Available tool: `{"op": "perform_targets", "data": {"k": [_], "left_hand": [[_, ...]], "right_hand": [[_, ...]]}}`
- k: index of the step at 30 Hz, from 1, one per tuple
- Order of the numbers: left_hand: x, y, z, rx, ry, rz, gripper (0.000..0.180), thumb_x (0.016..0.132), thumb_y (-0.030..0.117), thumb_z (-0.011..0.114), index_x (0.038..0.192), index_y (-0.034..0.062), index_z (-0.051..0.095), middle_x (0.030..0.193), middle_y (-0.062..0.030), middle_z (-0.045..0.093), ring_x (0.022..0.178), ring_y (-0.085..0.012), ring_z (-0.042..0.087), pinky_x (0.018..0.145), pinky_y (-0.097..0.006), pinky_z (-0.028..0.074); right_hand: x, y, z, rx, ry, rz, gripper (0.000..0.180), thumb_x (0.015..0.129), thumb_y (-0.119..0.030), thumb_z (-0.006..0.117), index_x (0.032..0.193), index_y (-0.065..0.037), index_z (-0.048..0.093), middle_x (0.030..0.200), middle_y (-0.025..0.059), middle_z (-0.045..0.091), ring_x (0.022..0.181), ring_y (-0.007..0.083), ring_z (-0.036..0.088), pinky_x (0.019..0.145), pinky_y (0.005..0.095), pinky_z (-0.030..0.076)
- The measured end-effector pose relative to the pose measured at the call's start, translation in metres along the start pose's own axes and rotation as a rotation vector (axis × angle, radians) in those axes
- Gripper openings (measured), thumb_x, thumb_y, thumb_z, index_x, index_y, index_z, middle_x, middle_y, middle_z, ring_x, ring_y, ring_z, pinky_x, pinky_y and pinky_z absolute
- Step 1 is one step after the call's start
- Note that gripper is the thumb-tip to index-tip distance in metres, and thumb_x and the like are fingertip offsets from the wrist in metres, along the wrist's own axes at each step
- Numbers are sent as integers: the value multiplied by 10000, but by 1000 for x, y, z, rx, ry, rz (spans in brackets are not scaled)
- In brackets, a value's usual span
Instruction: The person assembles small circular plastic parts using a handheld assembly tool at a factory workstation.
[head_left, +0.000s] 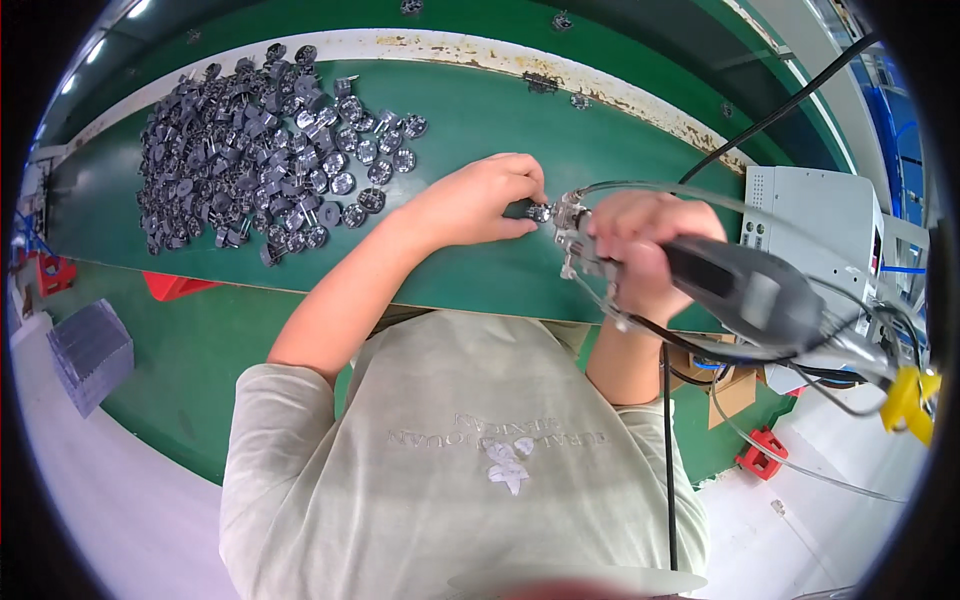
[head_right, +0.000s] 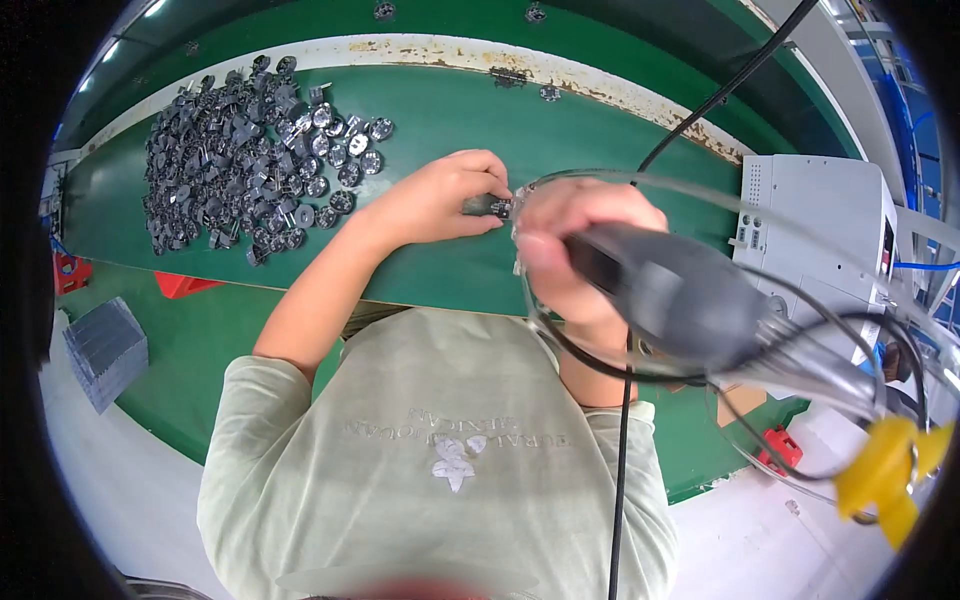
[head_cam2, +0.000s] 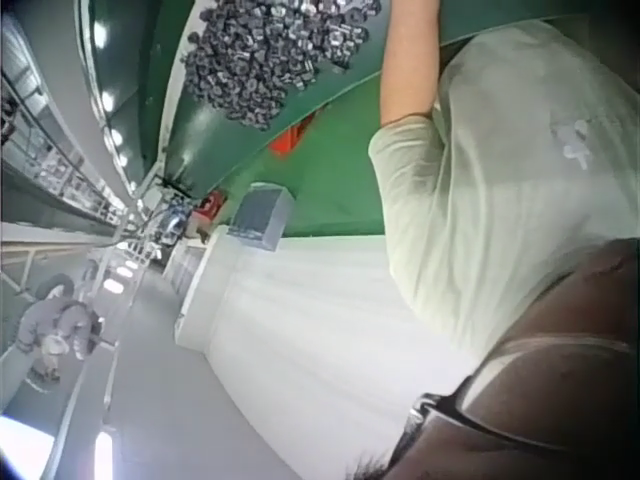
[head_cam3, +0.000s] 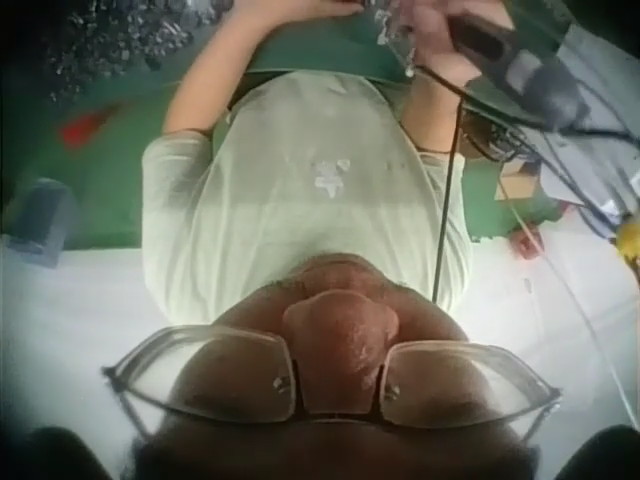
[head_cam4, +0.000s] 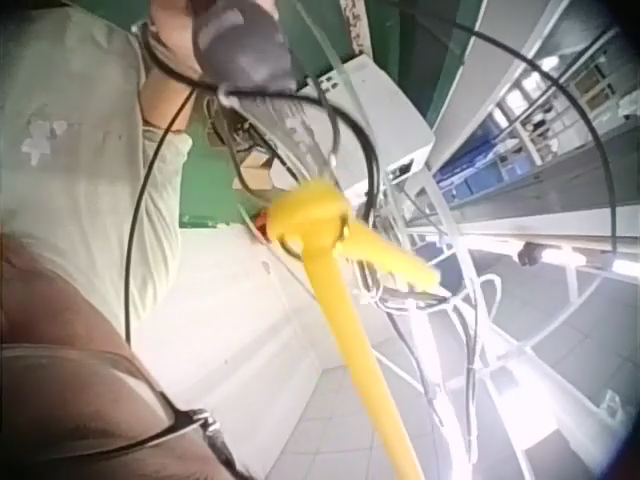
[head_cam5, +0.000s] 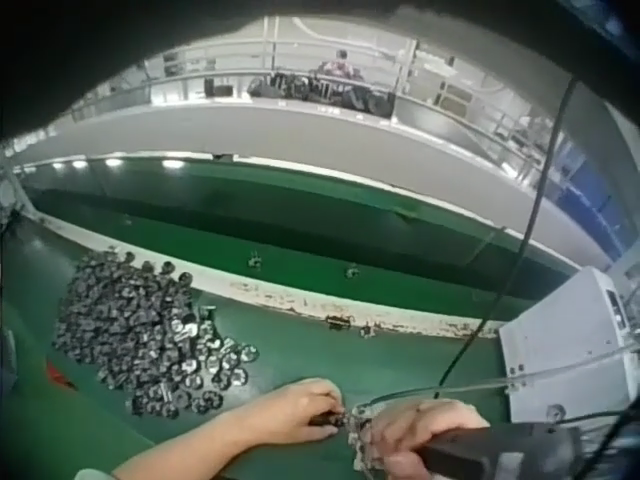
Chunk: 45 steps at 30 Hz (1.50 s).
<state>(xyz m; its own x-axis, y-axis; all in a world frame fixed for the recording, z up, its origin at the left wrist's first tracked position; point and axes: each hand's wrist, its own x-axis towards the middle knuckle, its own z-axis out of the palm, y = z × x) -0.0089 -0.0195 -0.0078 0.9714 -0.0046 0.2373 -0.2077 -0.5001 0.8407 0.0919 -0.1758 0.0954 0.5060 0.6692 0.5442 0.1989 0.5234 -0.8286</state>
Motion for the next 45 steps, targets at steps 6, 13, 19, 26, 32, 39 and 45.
{"op": "perform_targets", "data": {"k": [6, 13, 19, 26, 32, 39, 45], "left_hand": [[-4, 1, 0, 2, 28, 1, 300, 744, 70, 734, 1027, 5, 660, 1097, -108, 610, 1024, -277, 605, 875, -357, 512], [-2, 0, -1, 29, 19, 3, 294, 753, 64, 729, 1034, 4, 669, 1102, -94, 615, 1030, -283, 602, 884, -365, 511], [-1, 1, -2, 7, -7, -13, 269, 765, 85, 724, 1016, -3, 683, 1081, -87, 611, 1065, -277, 585, 934, -365, 491], [-2, 1, -2, 5, -6, -11, 266, 763, 82, 722, 1013, -1, 681, 1076, -84, 610, 1062, -280, 586, 932, -368, 491], [-2, 1, 0, 13, 9, 16, 286, 749, 48, 736, 1026, 3, 677, 1082, -87, 616, 1025, -281, 601, 892, -369, 507], [-1, 0, -1, 4, 1, 26, 285, 750, 37, 732, 1028, 5, 680, 1075, -91, 615, 1019, -283, 594, 886, -370, 508], [1, 0, -4, 23, -15, 55, 272, 728, 29, 722, 992, -3, 668, 1060, -95, 616, 1021, -296, 588, 899, -378, 494]], "right_hand": [[-1, -25, -1, -27, -31, -43, 271, 903, -245, 671, 887, -62, 472, 630, 57, 522, 521, 197, 523, 538, 382, 500], [-10, -8, -2, 108, 52, 33, 284, 861, -194, 725, 876, -53, 478, 631, 63, 526, 527, 186, 515, 560, 388, 505], [-9, -3, 0, 148, 62, 44, 313, 827, -145, 784, 855, -47, 488, 634, 58, 544, 526, 173, 512, 566, 376, 507], [-8, -4, -3, 63, -33, 27, 298, 906, -277, 669, 894, -60, 465, 639, 69, 525, 526, 199, 523, 548, 393, 505], [-9, -6, -3, 52, -37, 48, 303, 904, -278, 677, 896, -59, 468, 638, 68, 524, 529, 200, 529, 551, 395, 509], [-5, 3, -1, 145, 8, 45, 293, 820, -100, 777, 870, -34, 496, 642, 70, 549, 539, 187, 531, 559, 366, 507], [0, -1, 5, 54, -104, 11, 249, 720, 43, 732, 802, -18, 504, 628, 109, 569, 552, 204, 564, 580, 358, 523]]}}
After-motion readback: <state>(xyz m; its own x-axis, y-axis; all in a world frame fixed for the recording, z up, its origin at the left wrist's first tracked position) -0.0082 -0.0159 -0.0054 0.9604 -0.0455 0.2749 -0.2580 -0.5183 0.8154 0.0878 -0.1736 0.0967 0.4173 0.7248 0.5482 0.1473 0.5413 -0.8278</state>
